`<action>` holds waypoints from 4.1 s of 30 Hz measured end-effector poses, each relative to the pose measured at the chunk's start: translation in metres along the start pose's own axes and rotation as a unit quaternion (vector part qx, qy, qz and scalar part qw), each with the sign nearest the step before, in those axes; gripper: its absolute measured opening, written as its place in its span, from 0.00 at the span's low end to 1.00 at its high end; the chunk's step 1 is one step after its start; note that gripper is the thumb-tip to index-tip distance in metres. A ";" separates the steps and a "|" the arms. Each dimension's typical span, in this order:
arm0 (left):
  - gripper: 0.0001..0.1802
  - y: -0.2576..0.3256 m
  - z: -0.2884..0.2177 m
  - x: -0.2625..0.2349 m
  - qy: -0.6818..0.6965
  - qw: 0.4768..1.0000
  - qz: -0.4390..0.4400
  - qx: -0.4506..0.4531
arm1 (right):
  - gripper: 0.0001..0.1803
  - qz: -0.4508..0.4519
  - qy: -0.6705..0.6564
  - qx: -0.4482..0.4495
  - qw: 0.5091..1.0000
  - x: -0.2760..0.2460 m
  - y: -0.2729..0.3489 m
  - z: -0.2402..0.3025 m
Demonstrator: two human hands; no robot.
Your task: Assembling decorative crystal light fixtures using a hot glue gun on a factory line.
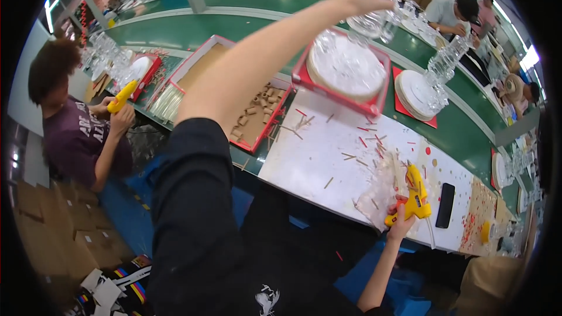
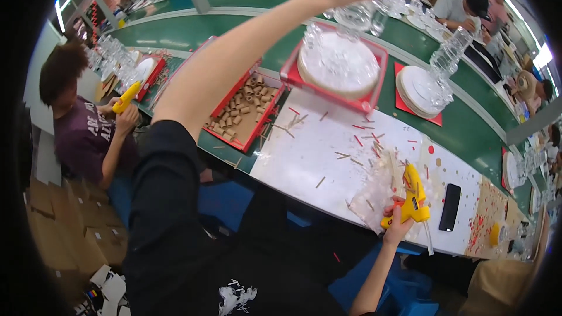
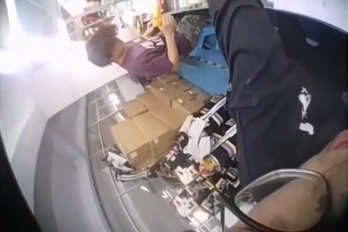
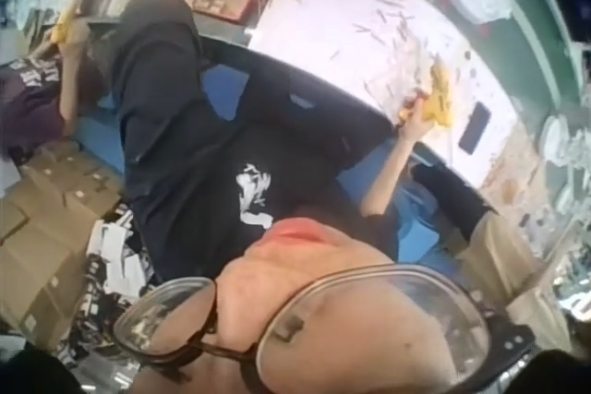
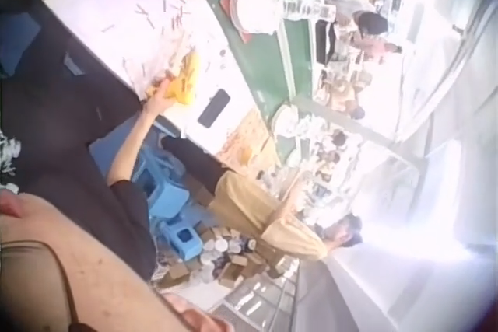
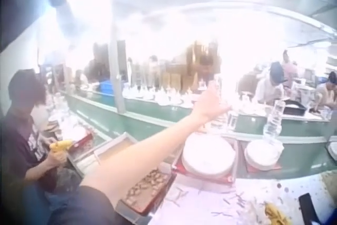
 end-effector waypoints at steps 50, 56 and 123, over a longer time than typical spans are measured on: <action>0.14 0.189 -0.013 -0.200 -0.026 0.980 0.180 -0.080 | 0.16 0.070 -0.283 -0.101 0.951 0.041 0.056 0.117; 0.27 0.141 -0.058 -0.185 0.137 0.948 0.194 -0.209 | 0.17 0.037 -0.283 -0.105 0.953 0.010 0.072 0.110; 0.32 0.358 0.091 0.019 0.205 0.954 0.105 -0.193 | 0.11 0.290 0.087 0.263 0.916 0.180 -0.022 0.082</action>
Point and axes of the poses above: each hand's wrist, its own y-axis away from the middle knuckle, its own x-axis out of the palm, z = x × y, the point moved 1 cm from there along -y, towards the middle knuckle, and after that the axes turned 5 degrees about -x, right-handed, at the moved point
